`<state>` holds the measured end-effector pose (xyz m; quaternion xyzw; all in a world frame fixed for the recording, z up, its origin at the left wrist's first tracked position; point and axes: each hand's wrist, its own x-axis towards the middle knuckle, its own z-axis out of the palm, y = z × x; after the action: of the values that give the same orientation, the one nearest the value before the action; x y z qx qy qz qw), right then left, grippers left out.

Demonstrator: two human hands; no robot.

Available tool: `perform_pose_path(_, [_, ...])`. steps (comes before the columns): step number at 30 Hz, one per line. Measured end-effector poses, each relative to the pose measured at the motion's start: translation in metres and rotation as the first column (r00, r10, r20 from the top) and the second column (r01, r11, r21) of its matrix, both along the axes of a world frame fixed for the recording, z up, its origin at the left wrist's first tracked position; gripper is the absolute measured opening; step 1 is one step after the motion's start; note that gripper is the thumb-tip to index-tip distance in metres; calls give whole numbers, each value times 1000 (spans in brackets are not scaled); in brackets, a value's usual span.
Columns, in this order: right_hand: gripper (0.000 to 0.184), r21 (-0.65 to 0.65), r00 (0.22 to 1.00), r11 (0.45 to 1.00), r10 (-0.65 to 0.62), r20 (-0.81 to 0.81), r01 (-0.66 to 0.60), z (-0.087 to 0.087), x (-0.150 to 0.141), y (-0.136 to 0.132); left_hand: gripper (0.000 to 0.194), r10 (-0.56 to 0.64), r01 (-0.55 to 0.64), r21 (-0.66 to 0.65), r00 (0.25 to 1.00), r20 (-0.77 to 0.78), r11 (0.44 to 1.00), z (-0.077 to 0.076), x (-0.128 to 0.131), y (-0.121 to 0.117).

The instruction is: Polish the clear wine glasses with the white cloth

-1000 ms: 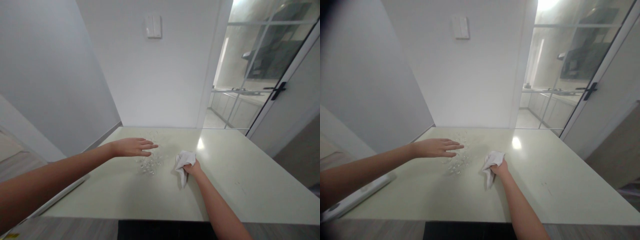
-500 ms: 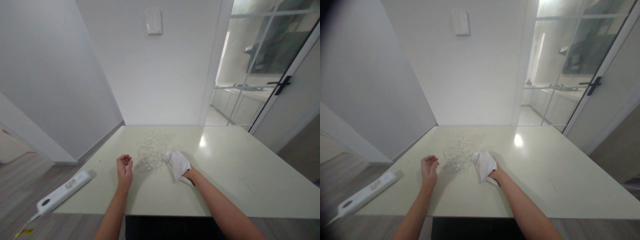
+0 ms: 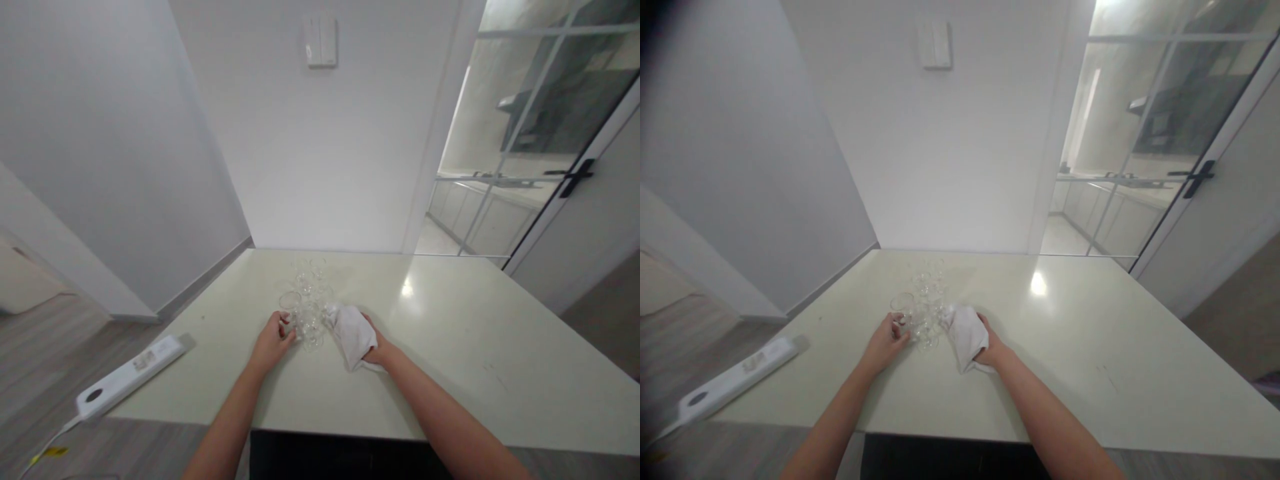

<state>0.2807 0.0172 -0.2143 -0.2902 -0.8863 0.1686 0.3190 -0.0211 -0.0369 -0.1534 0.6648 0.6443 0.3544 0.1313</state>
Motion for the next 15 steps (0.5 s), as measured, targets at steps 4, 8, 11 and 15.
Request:
perform_pose_path(4, [55, -15, 1000, 1000, 3, -11, -4, 0, -1, 0, 26, 0, 0, -1, 1000, -1, 1000, 0, 0, 1])
perform_pose_path(8, [66, -126, 985, 980, -162, -55, 154, -13, 4, 5, 19, 50, -51, 21, 996, 69, 998, 7, -1, -3])
perform_pose_path(11, [63, -184, 967, 957, -243, -74, 226, -18, 8, 11, 15, 102, -116, 69, 978, 183, 991, 13, 0, -12])
perform_pose_path(15, [59, -177, 949, 946, -293, -118, 270, -19, 7, 16, 21, 53, -68, 49, 963, 264, 997, 12, 5, -27])
